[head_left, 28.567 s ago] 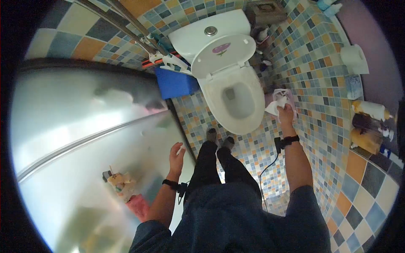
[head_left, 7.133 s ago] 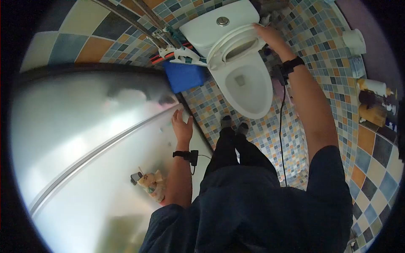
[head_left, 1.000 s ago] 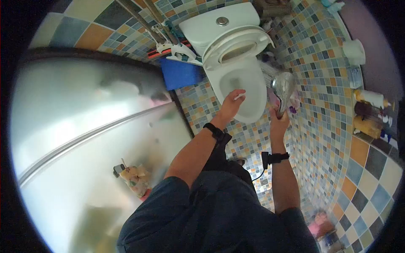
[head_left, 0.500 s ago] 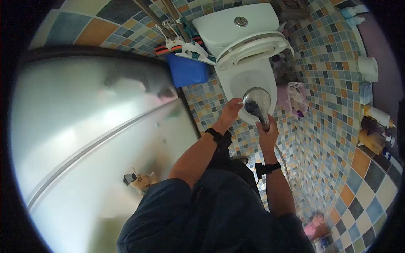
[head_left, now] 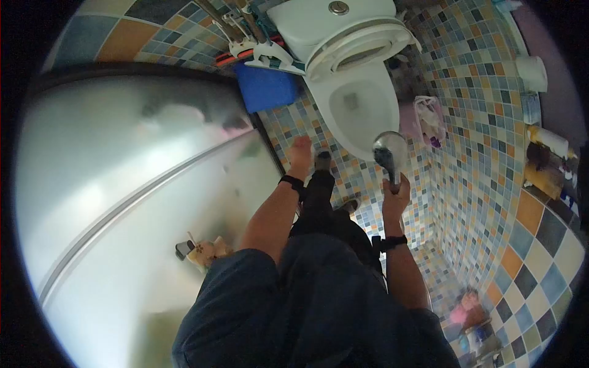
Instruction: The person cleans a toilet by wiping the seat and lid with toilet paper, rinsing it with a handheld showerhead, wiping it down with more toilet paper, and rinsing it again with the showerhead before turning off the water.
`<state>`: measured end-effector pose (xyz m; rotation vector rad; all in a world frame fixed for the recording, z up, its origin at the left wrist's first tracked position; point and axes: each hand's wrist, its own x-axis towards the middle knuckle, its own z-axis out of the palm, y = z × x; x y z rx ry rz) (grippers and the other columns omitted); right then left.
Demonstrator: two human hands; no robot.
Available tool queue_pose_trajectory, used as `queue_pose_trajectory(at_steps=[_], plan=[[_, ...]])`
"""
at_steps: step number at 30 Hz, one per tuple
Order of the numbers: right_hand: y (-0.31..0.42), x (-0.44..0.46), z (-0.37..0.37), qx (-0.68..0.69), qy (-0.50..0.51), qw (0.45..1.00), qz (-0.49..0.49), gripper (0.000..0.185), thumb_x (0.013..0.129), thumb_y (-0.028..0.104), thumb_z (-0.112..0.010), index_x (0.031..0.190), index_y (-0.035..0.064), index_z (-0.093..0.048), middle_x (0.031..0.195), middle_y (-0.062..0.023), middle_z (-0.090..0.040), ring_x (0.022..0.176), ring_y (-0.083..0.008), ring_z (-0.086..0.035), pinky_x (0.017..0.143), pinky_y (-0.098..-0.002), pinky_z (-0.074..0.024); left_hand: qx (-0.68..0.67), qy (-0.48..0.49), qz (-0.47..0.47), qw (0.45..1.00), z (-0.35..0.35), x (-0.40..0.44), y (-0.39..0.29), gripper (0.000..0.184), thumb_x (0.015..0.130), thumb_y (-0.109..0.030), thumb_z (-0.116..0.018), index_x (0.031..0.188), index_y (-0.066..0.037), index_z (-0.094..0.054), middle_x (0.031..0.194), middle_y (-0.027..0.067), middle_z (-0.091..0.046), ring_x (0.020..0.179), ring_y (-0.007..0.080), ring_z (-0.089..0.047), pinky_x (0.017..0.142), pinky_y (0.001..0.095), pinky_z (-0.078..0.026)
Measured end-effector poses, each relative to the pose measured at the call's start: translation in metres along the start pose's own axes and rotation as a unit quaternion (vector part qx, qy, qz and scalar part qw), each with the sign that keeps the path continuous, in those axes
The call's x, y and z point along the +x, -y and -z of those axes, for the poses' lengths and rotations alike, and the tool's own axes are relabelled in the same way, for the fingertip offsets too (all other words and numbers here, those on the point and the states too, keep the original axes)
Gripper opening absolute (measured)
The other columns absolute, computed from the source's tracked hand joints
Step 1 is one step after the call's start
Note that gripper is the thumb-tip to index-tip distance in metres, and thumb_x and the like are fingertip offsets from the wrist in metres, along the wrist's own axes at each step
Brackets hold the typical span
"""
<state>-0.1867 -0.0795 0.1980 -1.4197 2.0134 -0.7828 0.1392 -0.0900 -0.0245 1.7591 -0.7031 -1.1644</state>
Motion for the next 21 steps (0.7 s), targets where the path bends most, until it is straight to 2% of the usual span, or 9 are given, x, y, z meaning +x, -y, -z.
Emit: queue_pose_trajectory(at_steps=[2, 5, 7, 8, 10, 12, 14, 17, 21], plan=[[0.04, 0.0, 0.002, -0.005, 0.019, 1.0, 0.007, 0.048, 0.084, 0.012, -0.084, 0.126, 0.0005, -0.064, 0.112, -0.011, -0.063, 0.089, -0.0188, -0.064, 0.073, -0.0329, -0.0529, 0.164, 0.019, -0.117, 0.979, 0.004, -0.013, -0.019, 0.017, 0.102, -0.011, -0.058, 0.113, -0.001, -0.067, 0.105, 0.0074, -0.07, 0.094, 0.0214, -0.066, 0.084, 0.0344, -0.053], [0.038, 0.0, -0.007, -0.031, 0.069, 0.997, 0.008, 0.04, 0.081, 0.007, -0.083, 0.116, -0.001, -0.065, 0.128, -0.0115, -0.063, 0.104, -0.0235, -0.067, 0.078, -0.0344, -0.0564, 0.123, -0.012, 0.016, 0.992, 0.005, -0.03, -0.03, 0.022, 0.103, -0.013, -0.056, 0.118, 0.0, -0.066, 0.103, 0.0071, -0.071, 0.095, 0.0227, -0.067, 0.085, 0.0333, -0.053], [0.018, -0.004, -0.014, -0.041, 0.091, 0.99, 0.097, 0.035, 0.078, 0.006, -0.083, 0.108, -0.0018, -0.066, 0.134, -0.0102, -0.062, 0.107, -0.0254, -0.067, 0.08, -0.0355, -0.0571, 0.084, -0.03, 0.086, 0.992, 0.006, -0.043, -0.062, 0.025, 0.102, -0.017, -0.058, 0.119, -0.001, -0.068, 0.106, 0.0065, -0.072, 0.097, 0.022, -0.068, 0.087, 0.0337, -0.053], [0.025, -0.005, -0.008, 0.001, 0.147, 0.989, -0.026, 0.034, 0.078, 0.006, -0.083, 0.106, -0.0013, -0.066, 0.135, -0.0105, -0.062, 0.112, -0.0277, -0.066, 0.085, -0.0367, -0.0568, 0.06, -0.037, 0.125, 0.99, 0.006, -0.055, -0.088, 0.027, 0.102, -0.019, -0.06, 0.12, -0.002, -0.069, 0.107, 0.0061, -0.073, 0.098, 0.0216, -0.068, 0.087, 0.0339, -0.053], [0.004, -0.007, 0.0, -0.032, 0.148, 0.988, -0.003, 0.035, 0.078, 0.007, -0.083, 0.106, -0.0013, -0.066, 0.135, -0.0115, -0.062, 0.115, -0.0299, -0.065, 0.088, -0.0388, -0.056, 0.032, -0.048, 0.16, 0.985, 0.004, -0.063, -0.091, 0.03, 0.101, -0.024, -0.062, 0.121, -0.004, -0.07, 0.109, 0.0054, -0.074, 0.1, 0.0208, -0.069, 0.089, 0.0343, -0.053], [-0.021, -0.006, 0.013, -0.067, 0.145, 0.987, 0.018, 0.035, 0.078, 0.008, -0.084, 0.107, -0.0013, -0.065, 0.135, -0.0125, -0.061, 0.118, -0.032, -0.064, 0.092, -0.0409, -0.0552, 0.021, -0.059, 0.104, 0.993, 0.002, -0.061, -0.061, 0.028, 0.1, -0.023, -0.063, 0.119, -0.004, -0.071, 0.109, 0.0046, -0.074, 0.101, 0.0197, -0.068, 0.091, 0.034, -0.052], [-0.055, -0.006, 0.031, -0.143, 0.114, 0.976, 0.119, 0.037, 0.078, 0.01, -0.084, 0.108, -0.0016, -0.065, 0.135, -0.0155, -0.061, 0.121, -0.0355, -0.062, 0.096, -0.0441, -0.0534, 0.01, -0.071, 0.051, 0.996, 0.0, -0.068, -0.057, 0.026, 0.1, -0.023, -0.064, 0.117, -0.005, -0.072, 0.108, 0.0037, -0.074, 0.102, 0.0187, -0.068, 0.093, 0.0338, -0.051], [-0.103, 0.003, 0.05, -0.139, 0.113, 0.983, 0.048, 0.043, 0.08, 0.015, -0.084, 0.115, -0.0024, -0.066, 0.133, -0.0197, -0.06, 0.122, -0.0386, -0.06, 0.1, -0.0459, -0.0511, 0.001, -0.077, 0.098, 0.992, -0.003, -0.088, -0.09, 0.022, 0.099, -0.02, -0.066, 0.115, -0.006, -0.072, 0.106, 0.0028, -0.073, 0.102, 0.0167, -0.067, 0.093, 0.0327, -0.05], [-0.093, 0.043, 0.07, -0.106, 0.066, 0.991, 0.035, 0.05, 0.084, 0.022, -0.082, 0.124, -0.0031, -0.064, 0.129, -0.0226, -0.06, 0.12, -0.0396, -0.059, 0.099, -0.0479, -0.0501, -0.069, -0.064, 0.082, 0.992, -0.003, -0.103, -0.09, 0.024, 0.098, -0.02, -0.068, 0.116, -0.005, -0.071, 0.109, 0.002, -0.072, 0.104, 0.016, -0.065, 0.094, 0.0327, -0.05]])
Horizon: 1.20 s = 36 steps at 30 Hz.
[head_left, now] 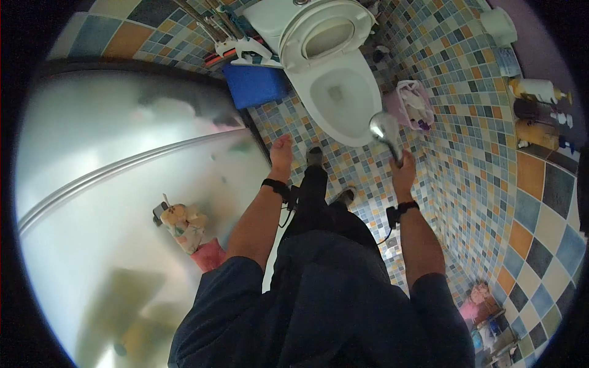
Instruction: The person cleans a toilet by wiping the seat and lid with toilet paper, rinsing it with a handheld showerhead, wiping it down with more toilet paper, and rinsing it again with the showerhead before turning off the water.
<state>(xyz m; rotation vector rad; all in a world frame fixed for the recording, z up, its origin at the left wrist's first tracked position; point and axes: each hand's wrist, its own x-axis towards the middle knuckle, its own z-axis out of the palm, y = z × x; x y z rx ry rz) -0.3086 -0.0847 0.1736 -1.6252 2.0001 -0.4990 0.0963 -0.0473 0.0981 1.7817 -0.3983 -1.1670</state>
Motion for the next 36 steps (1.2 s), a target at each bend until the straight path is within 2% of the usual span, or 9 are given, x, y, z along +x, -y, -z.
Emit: queue_pose_trajectory(at_steps=[1, 3, 7, 12, 18, 22, 26, 31, 36], plan=[[-0.001, 0.015, 0.003, 0.001, 0.0, 1.0, 0.0, 0.05, 0.084, 0.022, -0.082, 0.124, -0.0031, -0.064, 0.129, -0.0226, -0.06, 0.12, -0.0396, -0.059, 0.099, -0.0479, -0.0501, -0.02, 0.015, 0.006, 1.0, 0.0, -0.002, -0.001, 0.025, 0.098, -0.021, -0.068, 0.117, -0.005, -0.07, 0.111, 0.002, -0.072, 0.105, 0.016, -0.065, 0.094, 0.0327, -0.049], [0.001, 0.045, 0.008, -0.009, -0.068, 0.995, 0.074, 0.04, 0.088, 0.025, -0.082, 0.112, -0.002, -0.066, 0.1, -0.0106, -0.058, 0.083, -0.0256, -0.06, 0.079, -0.0393, -0.05, 0.003, 0.007, 0.006, 1.0, 0.0, -0.002, 0.001, 0.026, 0.098, -0.02, -0.068, 0.119, -0.005, -0.07, 0.112, 0.0025, -0.071, 0.105, 0.0159, -0.064, 0.095, 0.0328, -0.049], [0.022, 0.081, 0.026, 0.033, -0.045, 0.998, 0.0, 0.046, 0.086, 0.031, -0.082, 0.114, -0.0019, -0.065, 0.105, -0.0167, -0.061, 0.09, -0.0331, -0.06, 0.076, -0.0441, -0.0488, 0.047, -0.013, -0.003, 0.999, -0.006, -0.013, -0.01, 0.03, 0.098, -0.018, -0.067, 0.124, -0.003, -0.068, 0.114, 0.0048, -0.071, 0.107, 0.0165, -0.064, 0.096, 0.0335, -0.049], [-0.003, 0.083, 0.023, 0.079, -0.027, 0.995, -0.06, 0.04, 0.087, 0.031, -0.084, 0.091, 0.0006, -0.059, 0.082, -0.0063, -0.052, 0.073, -0.022, -0.051, 0.069, -0.0396, -0.0457, 0.107, -0.001, 0.024, 0.994, -0.016, -0.008, -0.023, 0.031, 0.099, -0.018, -0.065, 0.126, -0.002, -0.068, 0.117, 0.0065, -0.071, 0.106, 0.0175, -0.065, 0.094, 0.0339, -0.05], [-0.022, 0.016, -0.007, 0.02, -0.005, 0.999, -0.047, 0.042, 0.085, 0.026, -0.085, 0.111, -0.0017, -0.067, 0.092, -0.0103, -0.059, 0.076, -0.0233, -0.058, 0.072, -0.0393, -0.0497, 0.098, 0.001, 0.036, 0.995, -0.017, 0.002, -0.034, 0.031, 0.098, -0.018, -0.065, 0.124, -0.003, -0.068, 0.114, 0.0068, -0.072, 0.103, 0.0169, -0.065, 0.092, 0.0325, -0.05], [0.016, -0.01, -0.038, 0.018, -0.037, 0.999, 0.03, 0.036, 0.081, 0.02, -0.086, 0.101, -0.0024, -0.065, 0.107, -0.0174, -0.061, 0.092, -0.0335, -0.065, 0.075, -0.043, -0.0529, 0.054, -0.004, 0.034, 0.998, -0.005, 0.013, -0.026, 0.03, 0.097, -0.02, -0.066, 0.122, -0.005, -0.069, 0.114, 0.0072, -0.071, 0.105, 0.017, -0.065, 0.091, 0.0318, -0.05], [0.062, -0.011, -0.071, 0.026, 0.07, 0.996, 0.056, 0.04, 0.079, 0.016, -0.085, 0.11, -0.0018, -0.067, 0.121, -0.0174, -0.059, 0.1, -0.0355, -0.066, 0.082, -0.0424, -0.0561, 0.034, 0.012, 0.017, 0.999, 0.003, 0.02, -0.022, 0.034, 0.098, -0.024, -0.064, 0.127, -0.006, -0.067, 0.117, 0.0071, -0.07, 0.106, 0.0184, -0.064, 0.094, 0.0332, -0.049], [0.117, 0.002, -0.092, 0.051, 0.136, 0.977, 0.153, 0.037, 0.075, 0.008, -0.084, 0.108, -0.0004, -0.068, 0.124, -0.0122, -0.059, 0.097, -0.0302, -0.068, 0.083, -0.0421, -0.0569, -0.182, 0.172, 0.216, 0.944, -0.015, 0.002, -0.088, 0.046, 0.102, -0.039, -0.062, 0.137, -0.01, -0.058, 0.122, 0.0026, -0.066, 0.113, 0.0186, -0.063, 0.102, 0.0369, -0.047], [0.149, 0.012, -0.085, 0.044, 0.135, 0.977, 0.157, 0.035, 0.073, 0.0, -0.083, 0.105, 0.0004, -0.068, 0.126, -0.011, -0.057, 0.092, -0.0286, -0.07, 0.081, -0.0395, -0.0572, -0.238, 0.249, 0.183, 0.921, -0.026, -0.007, -0.126, 0.038, 0.101, -0.027, -0.067, 0.133, -0.01, -0.057, 0.119, 0.0016, -0.065, 0.114, 0.0162, -0.062, 0.1, 0.0362, -0.05]])
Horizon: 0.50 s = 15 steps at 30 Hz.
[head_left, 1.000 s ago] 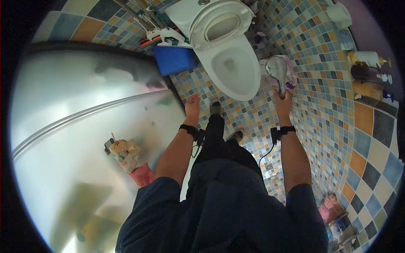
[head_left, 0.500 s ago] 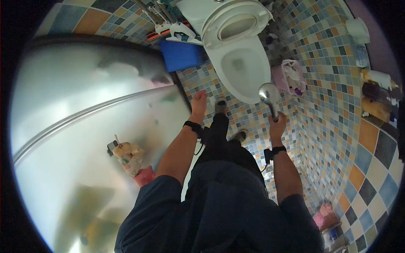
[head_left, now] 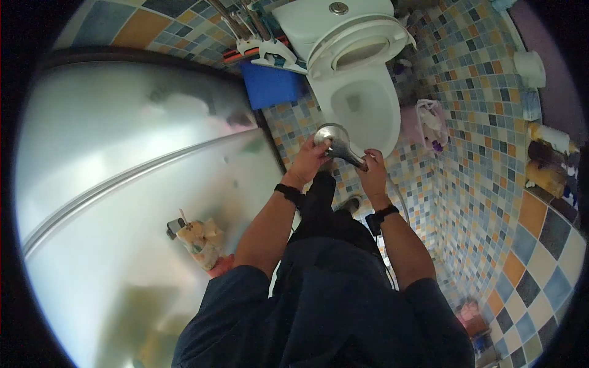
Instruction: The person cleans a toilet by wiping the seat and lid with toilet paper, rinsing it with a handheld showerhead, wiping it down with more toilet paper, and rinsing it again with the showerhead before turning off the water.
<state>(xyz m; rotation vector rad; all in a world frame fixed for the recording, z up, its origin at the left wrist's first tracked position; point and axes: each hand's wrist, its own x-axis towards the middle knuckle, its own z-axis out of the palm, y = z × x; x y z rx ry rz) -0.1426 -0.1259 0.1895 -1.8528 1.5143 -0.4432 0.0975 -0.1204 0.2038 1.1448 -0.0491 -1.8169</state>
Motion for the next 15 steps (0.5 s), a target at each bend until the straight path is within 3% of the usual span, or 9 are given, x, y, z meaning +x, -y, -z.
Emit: queue_pose_trajectory(at_steps=[2, 5, 8, 10, 14, 15], plan=[[0.008, 0.003, 0.007, -0.011, -0.02, 0.999, 0.023, 0.036, 0.072, -0.002, -0.083, 0.104, 0.0004, -0.068, 0.127, -0.0102, -0.057, 0.091, -0.0273, -0.07, 0.08, -0.0386, -0.0575, 0.077, 0.015, -0.032, 0.996, -0.009, 0.006, 0.0, 0.036, 0.1, -0.022, -0.069, 0.132, -0.01, -0.057, 0.119, 0.0018, -0.065, 0.113, 0.0158, -0.062, 0.099, 0.036, -0.05], [0.012, 0.005, 0.014, 0.027, -0.053, 0.998, -0.023, 0.037, 0.07, -0.003, -0.084, 0.103, 0.0002, -0.068, 0.129, -0.0084, -0.055, 0.088, -0.0245, -0.069, 0.078, -0.0371, -0.0578, 0.001, -0.026, -0.063, 0.998, -0.041, 0.002, -0.007, 0.04, 0.097, -0.015, -0.073, 0.132, -0.009, -0.057, 0.12, 0.0011, -0.066, 0.113, 0.0166, -0.063, 0.098, 0.0358, -0.051], [0.026, 0.014, 0.028, 0.005, -0.098, 0.995, -0.016, 0.035, 0.07, -0.003, -0.084, 0.101, -0.0001, -0.068, 0.127, -0.0086, -0.057, 0.087, -0.0233, -0.069, 0.076, -0.0366, -0.0579, -0.079, 0.055, -0.07, 0.993, -0.064, 0.003, -0.008, 0.042, 0.095, -0.018, -0.076, 0.132, -0.01, -0.058, 0.123, 0.0019, -0.066, 0.116, 0.0175, -0.062, 0.1, 0.037, -0.051], [0.03, 0.018, 0.032, 0.003, -0.131, 0.991, 0.0, 0.031, 0.072, 0.003, -0.083, 0.099, 0.0001, -0.067, 0.123, -0.0124, -0.06, 0.109, -0.0322, -0.062, 0.089, -0.0423, -0.0542, -0.068, 0.063, 0.001, 0.996, -0.077, 0.004, -0.006, 0.043, 0.094, -0.018, -0.077, 0.132, -0.01, -0.058, 0.124, 0.0029, -0.066, 0.118, 0.0179, -0.062, 0.102, 0.0381, -0.051], [0.031, 0.028, 0.038, -0.02, -0.162, 0.986, 0.023, 0.033, 0.073, 0.0, -0.083, 0.103, 0.0014, -0.069, 0.125, -0.0116, -0.058, 0.105, -0.029, -0.065, 0.088, -0.0398, -0.0553, -0.059, 0.081, -0.023, 0.995, -0.1, 0.008, -0.016, 0.038, 0.095, -0.017, -0.076, 0.128, -0.005, -0.059, 0.121, 0.0065, -0.068, 0.112, 0.0206, -0.067, 0.099, 0.0376, -0.055], [0.027, 0.03, 0.042, 0.016, -0.091, 0.996, -0.002, 0.038, 0.076, 0.003, -0.082, 0.112, 0.002, -0.067, 0.128, -0.0115, -0.058, 0.111, -0.0291, -0.063, 0.093, -0.0408, -0.0535, -0.055, 0.08, -0.031, 0.995, -0.1, 0.009, -0.016, 0.037, 0.095, -0.017, -0.077, 0.126, -0.004, -0.06, 0.12, 0.0073, -0.068, 0.111, 0.0207, -0.067, 0.098, 0.0379, -0.056]])
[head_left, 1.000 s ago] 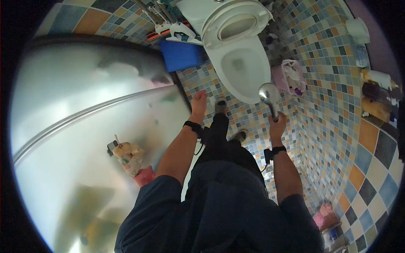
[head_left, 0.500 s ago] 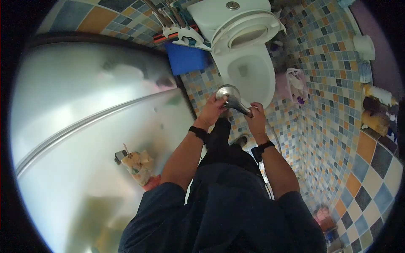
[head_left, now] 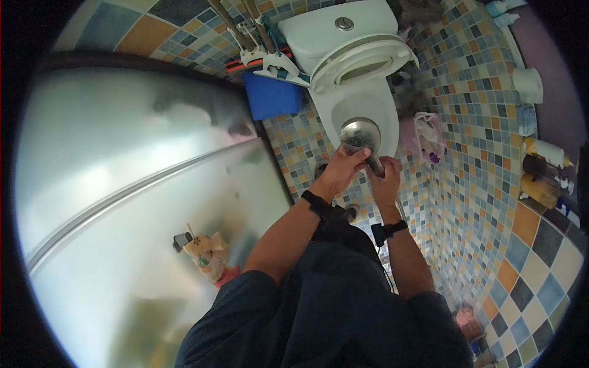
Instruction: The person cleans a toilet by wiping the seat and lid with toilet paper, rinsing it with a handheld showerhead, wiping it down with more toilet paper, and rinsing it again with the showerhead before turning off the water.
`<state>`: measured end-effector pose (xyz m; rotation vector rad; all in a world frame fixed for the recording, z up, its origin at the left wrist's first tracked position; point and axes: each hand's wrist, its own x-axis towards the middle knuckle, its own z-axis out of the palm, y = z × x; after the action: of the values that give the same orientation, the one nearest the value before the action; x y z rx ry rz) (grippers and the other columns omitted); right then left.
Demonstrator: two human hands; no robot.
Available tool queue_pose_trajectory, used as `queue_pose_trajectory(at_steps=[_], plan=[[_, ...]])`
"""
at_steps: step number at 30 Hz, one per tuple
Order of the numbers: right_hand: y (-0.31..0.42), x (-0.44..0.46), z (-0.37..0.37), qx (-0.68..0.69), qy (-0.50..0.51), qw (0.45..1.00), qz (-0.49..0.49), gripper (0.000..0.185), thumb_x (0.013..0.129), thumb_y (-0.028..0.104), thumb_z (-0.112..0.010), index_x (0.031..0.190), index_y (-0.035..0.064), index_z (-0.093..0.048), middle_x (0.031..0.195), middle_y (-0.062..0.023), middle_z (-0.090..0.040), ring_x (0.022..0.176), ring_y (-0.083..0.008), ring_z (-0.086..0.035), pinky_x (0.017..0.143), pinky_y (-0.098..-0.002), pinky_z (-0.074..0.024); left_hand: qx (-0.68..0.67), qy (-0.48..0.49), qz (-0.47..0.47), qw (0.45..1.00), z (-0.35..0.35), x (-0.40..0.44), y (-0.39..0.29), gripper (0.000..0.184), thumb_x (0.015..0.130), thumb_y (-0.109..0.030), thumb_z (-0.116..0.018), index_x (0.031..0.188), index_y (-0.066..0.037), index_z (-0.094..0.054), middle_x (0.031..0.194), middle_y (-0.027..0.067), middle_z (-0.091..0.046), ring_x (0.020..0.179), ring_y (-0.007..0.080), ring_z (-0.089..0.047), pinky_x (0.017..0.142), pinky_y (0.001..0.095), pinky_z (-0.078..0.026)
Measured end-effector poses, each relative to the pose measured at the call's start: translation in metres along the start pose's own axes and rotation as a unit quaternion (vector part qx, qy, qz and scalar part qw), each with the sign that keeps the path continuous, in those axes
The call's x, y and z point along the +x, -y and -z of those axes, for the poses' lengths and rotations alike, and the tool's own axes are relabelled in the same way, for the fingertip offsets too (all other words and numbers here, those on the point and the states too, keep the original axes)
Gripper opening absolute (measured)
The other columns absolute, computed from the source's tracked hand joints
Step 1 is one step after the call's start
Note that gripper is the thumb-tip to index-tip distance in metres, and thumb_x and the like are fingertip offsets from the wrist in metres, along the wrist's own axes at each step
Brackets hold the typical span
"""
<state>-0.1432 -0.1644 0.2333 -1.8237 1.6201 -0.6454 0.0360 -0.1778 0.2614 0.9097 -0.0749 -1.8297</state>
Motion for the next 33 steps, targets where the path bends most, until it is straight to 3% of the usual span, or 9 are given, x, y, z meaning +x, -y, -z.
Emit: queue_pose_trajectory(at_steps=[4, 7, 12, 14, 18, 20, 26, 29, 33], plan=[[-0.022, 0.006, 0.02, 0.218, 0.21, 0.948, -0.097, 0.052, 0.09, 0.022, -0.075, 0.137, 0.0053, -0.058, 0.134, -0.0095, -0.06, 0.123, -0.0252, -0.058, 0.101, -0.0394, -0.0491, 0.041, 0.003, 0.015, 0.999, 0.006, 0.008, -0.001, 0.039, 0.093, -0.018, -0.079, 0.123, 0.001, -0.063, 0.118, 0.0083, -0.07, 0.108, 0.0195, -0.068, 0.097, 0.038, -0.056], [-0.042, 0.035, 0.043, 0.381, 0.176, 0.867, -0.269, 0.055, 0.099, 0.035, -0.064, 0.146, 0.0086, -0.052, 0.137, -0.008, -0.06, 0.127, -0.0211, -0.056, 0.104, -0.0365, -0.0465, 0.146, 0.002, 0.083, 0.986, 0.015, 0.009, 0.006, 0.042, 0.092, -0.018, -0.08, 0.126, 0.001, -0.063, 0.121, 0.0084, -0.069, 0.112, 0.0185, -0.067, 0.1, 0.0377, -0.054], [-0.081, 0.088, 0.014, 0.478, 0.116, 0.816, -0.303, 0.034, 0.105, 0.038, -0.055, 0.122, 0.0101, -0.065, 0.107, -0.0015, -0.066, 0.102, -0.0143, -0.062, 0.093, -0.0329, -0.0485, 0.224, 0.116, 0.074, 0.965, 0.004, 0.005, 0.013, 0.048, 0.091, -0.016, -0.08, 0.131, 0.0, -0.06, 0.12, 0.0057, -0.07, 0.111, 0.0161, -0.064, 0.101, 0.0349, -0.051], [-0.054, 0.103, 0.019, 0.522, 0.191, 0.763, -0.331, 0.029, 0.106, 0.037, -0.055, 0.11, 0.0114, -0.067, 0.096, 0.0012, -0.063, 0.091, -0.0122, -0.061, 0.084, -0.0296, -0.0483, 0.229, 0.157, 0.075, 0.958, -0.005, 0.002, 0.009, 0.052, 0.09, -0.016, -0.081, 0.135, -0.001, -0.057, 0.116, 0.0045, -0.07, 0.106, 0.0148, -0.064, 0.098, 0.033, -0.051], [-0.068, 0.108, 0.018, 0.489, 0.288, 0.771, -0.289, 0.032, 0.106, 0.035, -0.055, 0.121, 0.0092, -0.065, 0.097, -0.0001, -0.064, 0.091, -0.0129, -0.06, 0.083, -0.0273, -0.0482, 0.191, 0.132, 0.051, 0.971, -0.007, 0.004, 0.005, 0.053, 0.091, -0.015, -0.08, 0.136, -0.002, -0.057, 0.119, 0.0052, -0.07, 0.109, 0.0145, -0.064, 0.101, 0.0336, -0.05], [-0.032, 0.098, 0.037, 0.35, 0.22, 0.872, -0.263, 0.039, 0.104, 0.032, -0.055, 0.135, 0.0075, -0.058, 0.108, -0.004, -0.066, 0.1, -0.0156, -0.062, 0.09, -0.0305, -0.0486, 0.195, 0.109, 0.046, 0.974, -0.009, 0.007, 0.0, 0.052, 0.092, -0.015, -0.079, 0.136, -0.002, -0.057, 0.12, 0.0051, -0.07, 0.11, 0.0145, -0.063, 0.101, 0.034, -0.05], [-0.011, 0.062, 0.052, 0.376, 0.251, 0.878, -0.155, 0.053, 0.096, 0.021, -0.058, 0.146, 0.0076, -0.049, 0.138, -0.0142, -0.059, 0.124, -0.024, -0.061, 0.102, -0.0375, -0.0466, 0.188, 0.074, -0.028, 0.979, -0.024, 0.029, -0.02, 0.048, 0.092, -0.024, -0.079, 0.13, -0.002, -0.061, 0.121, 0.0059, -0.07, 0.112, 0.0163, -0.063, 0.102, 0.0353, -0.048], [0.02, 0.05, 0.055, 0.096, 0.22, 0.969, -0.054, 0.053, 0.091, 0.018, -0.066, 0.14, 0.0048, -0.051, 0.128, -0.0184, -0.066, 0.116, -0.0323, -0.066, 0.096, -0.0423, -0.0505, 0.241, 0.039, -0.023, 0.969, -0.034, 0.037, -0.026, 0.047, 0.092, -0.023, -0.08, 0.129, -0.001, -0.062, 0.119, 0.0064, -0.071, 0.109, 0.016, -0.064, 0.101, 0.0351, -0.049], [0.063, 0.063, 0.074, -0.041, 0.22, 0.964, -0.141, 0.047, 0.088, 0.019, -0.072, 0.128, 0.003, -0.055, 0.112, -0.0215, -0.07, 0.103, -0.0402, -0.069, 0.087, -0.0474, -0.0528, 0.269, 0.063, -0.006, 0.961, -0.046, 0.034, -0.037, 0.047, 0.091, -0.021, -0.081, 0.129, -0.001, -0.062, 0.119, 0.0061, -0.071, 0.108, 0.0157, -0.065, 0.099, 0.0343, -0.05]])
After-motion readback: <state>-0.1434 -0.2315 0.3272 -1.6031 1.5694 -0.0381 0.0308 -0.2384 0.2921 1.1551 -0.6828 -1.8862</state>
